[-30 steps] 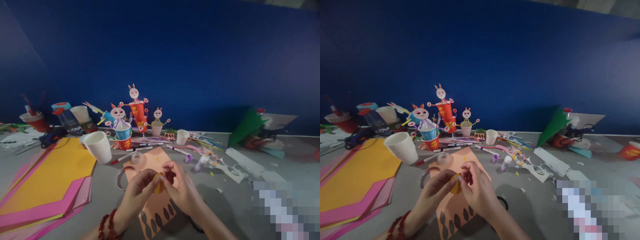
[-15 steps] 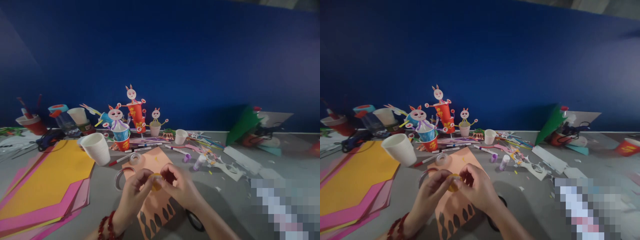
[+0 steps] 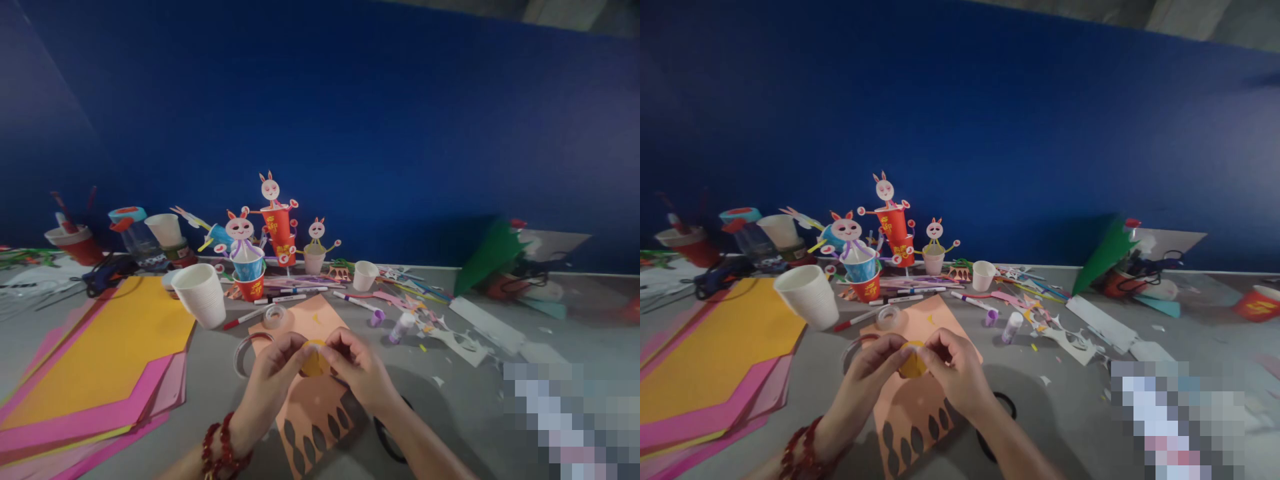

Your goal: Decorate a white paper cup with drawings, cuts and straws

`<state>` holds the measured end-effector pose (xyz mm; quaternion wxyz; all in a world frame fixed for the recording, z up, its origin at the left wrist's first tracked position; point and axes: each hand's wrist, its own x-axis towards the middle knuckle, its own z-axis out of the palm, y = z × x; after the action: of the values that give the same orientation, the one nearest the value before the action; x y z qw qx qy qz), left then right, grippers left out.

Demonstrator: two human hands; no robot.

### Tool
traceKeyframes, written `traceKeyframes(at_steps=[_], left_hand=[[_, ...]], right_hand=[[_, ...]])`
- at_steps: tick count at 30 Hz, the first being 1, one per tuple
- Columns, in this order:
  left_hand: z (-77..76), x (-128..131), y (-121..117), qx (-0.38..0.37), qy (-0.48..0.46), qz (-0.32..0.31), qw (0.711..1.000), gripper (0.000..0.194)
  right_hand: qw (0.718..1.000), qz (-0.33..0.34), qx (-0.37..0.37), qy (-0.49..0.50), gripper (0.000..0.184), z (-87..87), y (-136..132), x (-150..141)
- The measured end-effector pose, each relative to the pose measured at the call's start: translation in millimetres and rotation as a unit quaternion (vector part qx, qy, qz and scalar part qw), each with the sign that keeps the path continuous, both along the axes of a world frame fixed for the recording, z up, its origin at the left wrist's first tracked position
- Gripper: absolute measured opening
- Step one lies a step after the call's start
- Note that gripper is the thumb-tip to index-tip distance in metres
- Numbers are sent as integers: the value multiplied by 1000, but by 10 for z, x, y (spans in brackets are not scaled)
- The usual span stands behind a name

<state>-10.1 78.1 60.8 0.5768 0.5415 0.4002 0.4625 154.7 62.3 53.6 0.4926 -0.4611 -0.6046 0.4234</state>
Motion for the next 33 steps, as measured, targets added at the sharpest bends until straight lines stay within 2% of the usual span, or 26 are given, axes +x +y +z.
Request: traceKeyframes(at_steps=[6,11,13,16,19,22,25,29,33], left_hand=[[-25,-11,39,-4,-7,-12,1000,29],[85,-87,100,4,-7,78,997,26],[104,-100,113,1,-7,90,996,25],[52,-72,105,15,-2,54,998,26],[-30,-23,74,25,0,9,1000,28],[-67,-4,46,20,-10,-2,1000,27],[-78,-8,35,28,-9,-3,1000,24],[-132,-17,36,68,26,-18,997,21],[-186,-38,24,114,103,-26,988,19]], right_hand=[[1000,-15,0,-4,34,-50,17,8],[999,-19,-4,29,29,-62,33,22],[998,-34,2,43,30,-72,40,19],[998,-44,19,40,30,-95,44,7],[997,-53,58,7,17,-109,40,0],[992,-61,107,-35,5,-91,27,5],[976,-62,179,-104,9,-51,16,15],[933,-89,275,-217,12,-13,11,32],[908,-93,302,-274,12,0,0,43]])
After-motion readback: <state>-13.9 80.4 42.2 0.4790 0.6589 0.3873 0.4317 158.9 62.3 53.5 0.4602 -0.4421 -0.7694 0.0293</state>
